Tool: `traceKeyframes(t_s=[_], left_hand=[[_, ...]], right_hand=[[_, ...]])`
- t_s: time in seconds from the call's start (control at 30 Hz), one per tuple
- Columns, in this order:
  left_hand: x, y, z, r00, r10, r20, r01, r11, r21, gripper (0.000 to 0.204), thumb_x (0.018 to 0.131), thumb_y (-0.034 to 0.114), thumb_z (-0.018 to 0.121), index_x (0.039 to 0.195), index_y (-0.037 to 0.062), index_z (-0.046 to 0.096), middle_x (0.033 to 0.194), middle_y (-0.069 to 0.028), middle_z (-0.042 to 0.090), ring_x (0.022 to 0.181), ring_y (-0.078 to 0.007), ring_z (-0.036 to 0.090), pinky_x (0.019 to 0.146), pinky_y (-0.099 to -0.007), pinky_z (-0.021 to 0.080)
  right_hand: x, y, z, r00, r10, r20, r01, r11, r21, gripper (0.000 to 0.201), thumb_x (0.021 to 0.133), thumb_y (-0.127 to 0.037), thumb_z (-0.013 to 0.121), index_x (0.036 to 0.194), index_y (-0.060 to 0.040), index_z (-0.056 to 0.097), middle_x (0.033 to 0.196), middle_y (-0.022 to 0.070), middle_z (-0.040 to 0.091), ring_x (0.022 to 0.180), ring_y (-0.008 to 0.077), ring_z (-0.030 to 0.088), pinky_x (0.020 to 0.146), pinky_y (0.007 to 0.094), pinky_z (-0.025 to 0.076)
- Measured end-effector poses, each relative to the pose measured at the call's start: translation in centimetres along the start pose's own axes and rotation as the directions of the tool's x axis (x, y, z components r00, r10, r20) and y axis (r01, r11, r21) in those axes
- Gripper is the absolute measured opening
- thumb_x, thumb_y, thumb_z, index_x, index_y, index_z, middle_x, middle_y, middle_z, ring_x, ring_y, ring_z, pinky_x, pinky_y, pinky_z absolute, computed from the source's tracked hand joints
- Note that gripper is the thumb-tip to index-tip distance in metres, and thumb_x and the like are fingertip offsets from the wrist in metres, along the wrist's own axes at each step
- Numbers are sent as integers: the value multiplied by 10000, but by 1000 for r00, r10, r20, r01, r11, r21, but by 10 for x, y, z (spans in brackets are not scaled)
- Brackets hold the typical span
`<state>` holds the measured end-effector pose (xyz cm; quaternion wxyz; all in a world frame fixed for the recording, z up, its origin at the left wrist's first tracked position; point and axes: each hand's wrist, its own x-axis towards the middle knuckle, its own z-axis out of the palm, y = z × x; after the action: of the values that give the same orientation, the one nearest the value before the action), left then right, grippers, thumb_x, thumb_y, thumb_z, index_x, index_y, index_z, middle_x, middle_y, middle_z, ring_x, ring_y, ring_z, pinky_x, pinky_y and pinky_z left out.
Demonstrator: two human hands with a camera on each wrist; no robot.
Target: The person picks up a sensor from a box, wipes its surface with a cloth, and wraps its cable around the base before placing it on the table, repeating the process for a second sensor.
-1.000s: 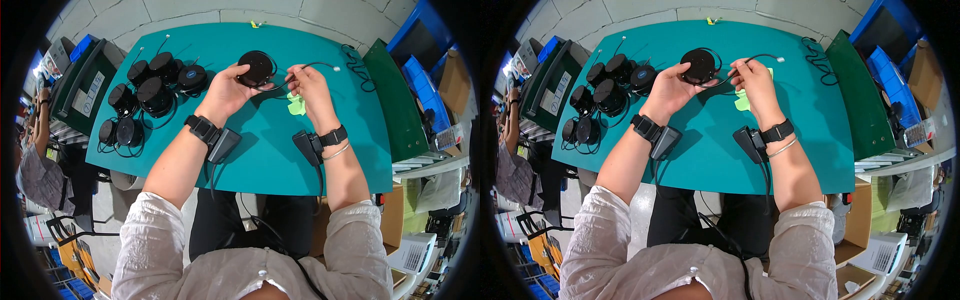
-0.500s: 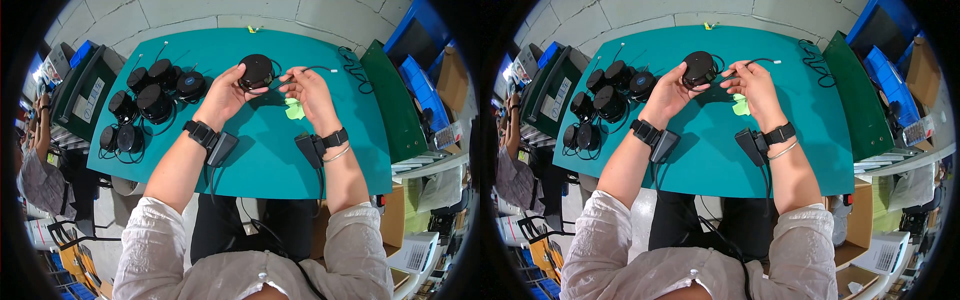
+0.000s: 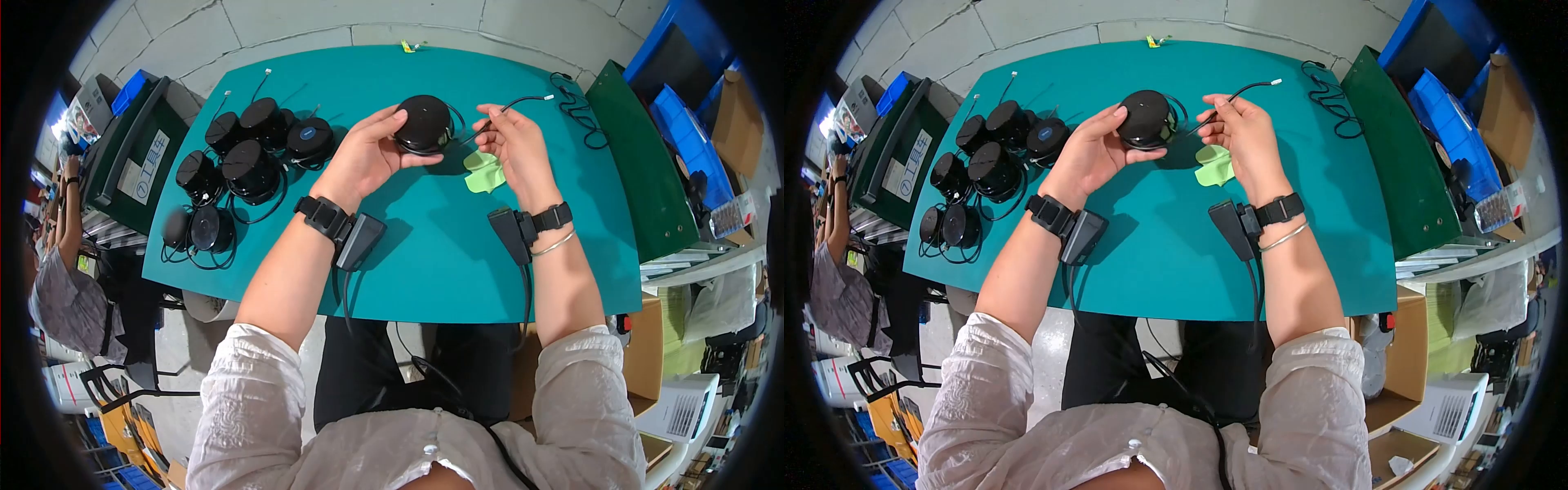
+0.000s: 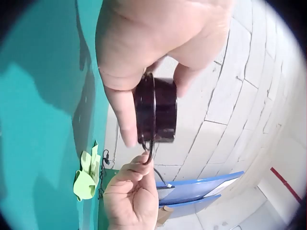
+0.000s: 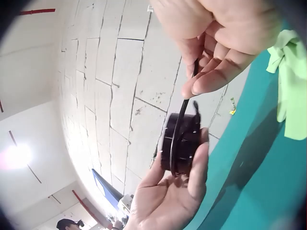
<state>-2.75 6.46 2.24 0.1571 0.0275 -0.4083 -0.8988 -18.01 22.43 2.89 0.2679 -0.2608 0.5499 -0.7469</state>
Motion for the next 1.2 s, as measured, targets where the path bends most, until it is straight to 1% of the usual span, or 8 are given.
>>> traceKeyframes(t_s=[0.13, 0.47, 0.73, 0.83, 0.93, 1.0, 1.07, 1.2], left_hand=[[-1, 0, 3, 985, -134, 113, 105, 967, 232, 410, 974, 199, 467, 1278, -75, 440, 1181, -192, 575, 1065, -285, 608, 824, -485, 572], [0, -2, 2, 988, -94, 125, 68, 978, 198, 439, 961, 208, 491, 1288, -79, 434, 1179, -194, 579, 1041, -287, 624, 811, -478, 577], [-4, -1, 0, 939, -295, 177, 236, 927, 292, 459, 928, 240, 567, 1225, -102, 494, 1046, -170, 622, 896, -249, 665, 631, -411, 616], [-9, -1, 9, 948, -271, 164, 214, 930, 300, 535, 925, 288, 570, 1272, -98, 441, 1010, -162, 629, 829, -225, 674, 555, -377, 604], [-8, 0, 7, 971, -215, 107, 175, 938, 298, 610, 926, 337, 564, 1313, -98, 381, 987, -161, 632, 718, -192, 673, 445, -323, 558], [-6, -1, 5, 975, -211, 66, 182, 935, 304, 643, 927, 358, 562, 1327, -99, 353, 972, -160, 630, 665, -172, 663, 396, -292, 526], [-5, -4, 6, 990, -108, -88, 136, 888, 439, 680, 927, 403, 555, 1324, -104, 336, 910, -143, 628, 606, -135, 637, 348, -253, 460], [-3, -6, 5, 988, -114, -101, 152, 813, 562, 684, 929, 431, 546, 1304, -105, 347, 864, -124, 616, 579, -114, 619, 340, -234, 436]], right_hand=[[-3, -8, -1, 1000, -14, 26, 16, 997, -81, 273, 961, -240, 544, 1057, 1, 629, 755, 54, 614, 584, 96, 571, 531, 212, 457], [-4, -5, 3, 999, -23, 34, 31, 970, -239, 243, 946, -207, 557, 1024, -3, 664, 701, 29, 588, 534, 80, 534, 475, 201, 412], [-7, 4, 15, 979, 72, 190, 17, 903, -430, 243, 941, -202, 565, 1020, -7, 685, 741, 11, 609, 579, 57, 522, 521, 208, 406], [-7, 16, 20, 944, -122, 307, 230, 910, -345, 272, 945, -241, 564, 1020, -12, 688, 772, 11, 631, 603, 63, 533, 555, 209, 416], [-13, 6, 24, 964, 73, 254, 7, 954, -301, 342, 957, -328, 537, 1011, -25, 688, 817, 26, 650, 638, 86, 567, 542, 225, 430], [-19, -8, 27, 938, 276, 211, -165, 888, -430, 430, 966, -411, 489, 1039, -22, 659, 839, 46, 656, 665, 103, 593, 514, 236, 449], [-24, -6, 30, 927, 285, 242, -178, 905, -385, 450, 966, -432, 478, 1052, -21, 642, 830, 41, 653, 658, 103, 594, 486, 238, 445], [-28, 4, 40, 923, 286, 256, -191, 921, -339, 474, 967, -457, 463, 1071, -16, 603, 802, 33, 641, 629, 98, 587, 437, 230, 433]])
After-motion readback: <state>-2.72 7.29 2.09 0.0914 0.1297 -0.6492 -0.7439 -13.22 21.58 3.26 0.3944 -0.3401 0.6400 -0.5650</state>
